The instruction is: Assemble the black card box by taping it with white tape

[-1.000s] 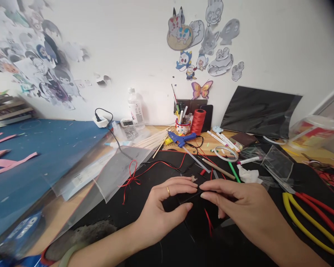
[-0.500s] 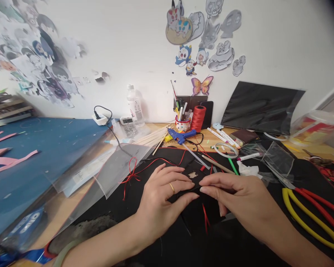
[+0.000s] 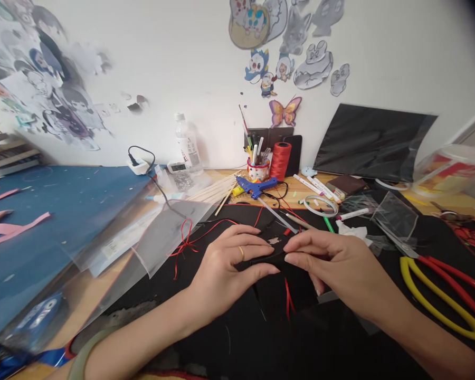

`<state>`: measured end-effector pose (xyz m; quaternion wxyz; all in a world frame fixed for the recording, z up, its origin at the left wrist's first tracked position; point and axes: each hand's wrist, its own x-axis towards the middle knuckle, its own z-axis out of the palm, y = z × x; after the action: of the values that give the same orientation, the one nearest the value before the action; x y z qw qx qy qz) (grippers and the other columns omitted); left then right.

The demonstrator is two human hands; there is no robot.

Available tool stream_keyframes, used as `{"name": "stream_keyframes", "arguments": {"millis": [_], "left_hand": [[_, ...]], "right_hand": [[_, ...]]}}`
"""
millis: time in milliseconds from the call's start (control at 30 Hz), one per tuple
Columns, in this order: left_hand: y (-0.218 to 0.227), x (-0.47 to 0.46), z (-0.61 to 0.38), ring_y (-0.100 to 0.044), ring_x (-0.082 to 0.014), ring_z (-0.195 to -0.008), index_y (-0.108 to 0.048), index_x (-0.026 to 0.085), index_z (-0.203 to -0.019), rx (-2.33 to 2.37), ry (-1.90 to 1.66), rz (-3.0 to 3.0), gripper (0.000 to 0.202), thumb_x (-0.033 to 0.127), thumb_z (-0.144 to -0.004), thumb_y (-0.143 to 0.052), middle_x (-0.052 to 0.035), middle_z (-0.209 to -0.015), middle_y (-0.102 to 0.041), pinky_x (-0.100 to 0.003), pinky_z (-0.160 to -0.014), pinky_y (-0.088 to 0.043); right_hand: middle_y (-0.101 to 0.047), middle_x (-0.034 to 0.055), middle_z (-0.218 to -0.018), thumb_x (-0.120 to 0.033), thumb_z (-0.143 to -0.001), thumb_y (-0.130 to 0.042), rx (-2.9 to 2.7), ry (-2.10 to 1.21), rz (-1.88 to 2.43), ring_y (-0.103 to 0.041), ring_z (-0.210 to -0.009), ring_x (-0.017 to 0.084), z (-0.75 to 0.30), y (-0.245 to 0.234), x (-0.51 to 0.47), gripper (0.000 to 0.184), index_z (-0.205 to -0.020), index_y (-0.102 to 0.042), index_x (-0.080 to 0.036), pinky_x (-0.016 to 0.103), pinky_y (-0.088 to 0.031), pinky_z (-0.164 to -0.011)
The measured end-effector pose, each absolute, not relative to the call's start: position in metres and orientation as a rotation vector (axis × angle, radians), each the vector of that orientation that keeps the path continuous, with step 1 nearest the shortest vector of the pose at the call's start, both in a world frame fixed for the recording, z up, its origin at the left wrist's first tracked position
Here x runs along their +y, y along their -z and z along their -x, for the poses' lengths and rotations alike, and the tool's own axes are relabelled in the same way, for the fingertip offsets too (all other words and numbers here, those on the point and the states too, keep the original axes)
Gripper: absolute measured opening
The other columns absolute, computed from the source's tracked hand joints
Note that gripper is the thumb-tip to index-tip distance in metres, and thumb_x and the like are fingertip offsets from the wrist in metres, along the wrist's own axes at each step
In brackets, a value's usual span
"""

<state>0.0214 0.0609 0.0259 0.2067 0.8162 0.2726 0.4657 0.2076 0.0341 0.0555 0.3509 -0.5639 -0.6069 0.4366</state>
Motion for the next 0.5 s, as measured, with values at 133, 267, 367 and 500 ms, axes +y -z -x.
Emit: {"name": "stream_keyframes", "arguments": {"millis": [133,267,367,500], "left_hand": [[-0.0269,0.0641,-0.02,-0.06,-0.0223,-0.094,-0.072,0.018,-0.086,0.767,-1.218,-2.226,0.021,0.022,-0.066,-0.073,-0.0064,-0.082,-0.072,-0.038,-0.083,-0.051],[-0.0297,0.0676,-0.0201,-0.058,-0.0226,-0.095,-0.072,0.017,-0.083,0.743,-1.187,-2.231,0.016,0.022,-0.068,-0.072,-0.0065,-0.083,-0.072,-0.038,-0.083,-0.05],[-0.0321,0.0696,-0.0201,-0.058,-0.0221,-0.095,-0.072,0.017,-0.083,0.691,-1.165,-2.247,0.014,0.02,-0.07,-0.071,-0.0071,-0.083,-0.072,-0.038,-0.084,-0.049],[-0.0346,0.0697,-0.0202,-0.059,-0.0199,-0.09,-0.072,0.016,-0.083,0.677,-1.133,-2.206,0.011,0.017,-0.074,-0.067,-0.0071,-0.083,-0.072,-0.037,-0.085,-0.048]], "right_hand": [[-0.056,-0.0061,-0.051,-0.033,-0.072,-0.064,-1.572,-1.126,1.443,-0.043,-0.036,0.004,-0.2085,-0.0538,0.0338,0.014,-0.076,-0.063,-0.021,0.017,-0.036,-0.038],[-0.057,-0.0063,-0.054,-0.033,-0.073,-0.064,-1.527,-1.126,1.449,-0.041,-0.036,0.003,-0.2081,-0.053,0.0321,0.012,-0.076,-0.063,-0.021,0.015,-0.034,-0.037],[-0.057,-0.0064,-0.054,-0.032,-0.074,-0.064,-1.501,-1.126,1.444,-0.039,-0.036,0.003,-0.2069,-0.0526,0.0305,0.01,-0.075,-0.063,-0.022,0.015,-0.033,-0.037],[-0.055,-0.0062,-0.053,-0.03,-0.073,-0.064,-1.46,-1.132,1.422,-0.039,-0.036,0.003,-0.2042,-0.0519,0.0296,0.009,-0.074,-0.063,-0.021,0.015,-0.034,-0.037]]}}
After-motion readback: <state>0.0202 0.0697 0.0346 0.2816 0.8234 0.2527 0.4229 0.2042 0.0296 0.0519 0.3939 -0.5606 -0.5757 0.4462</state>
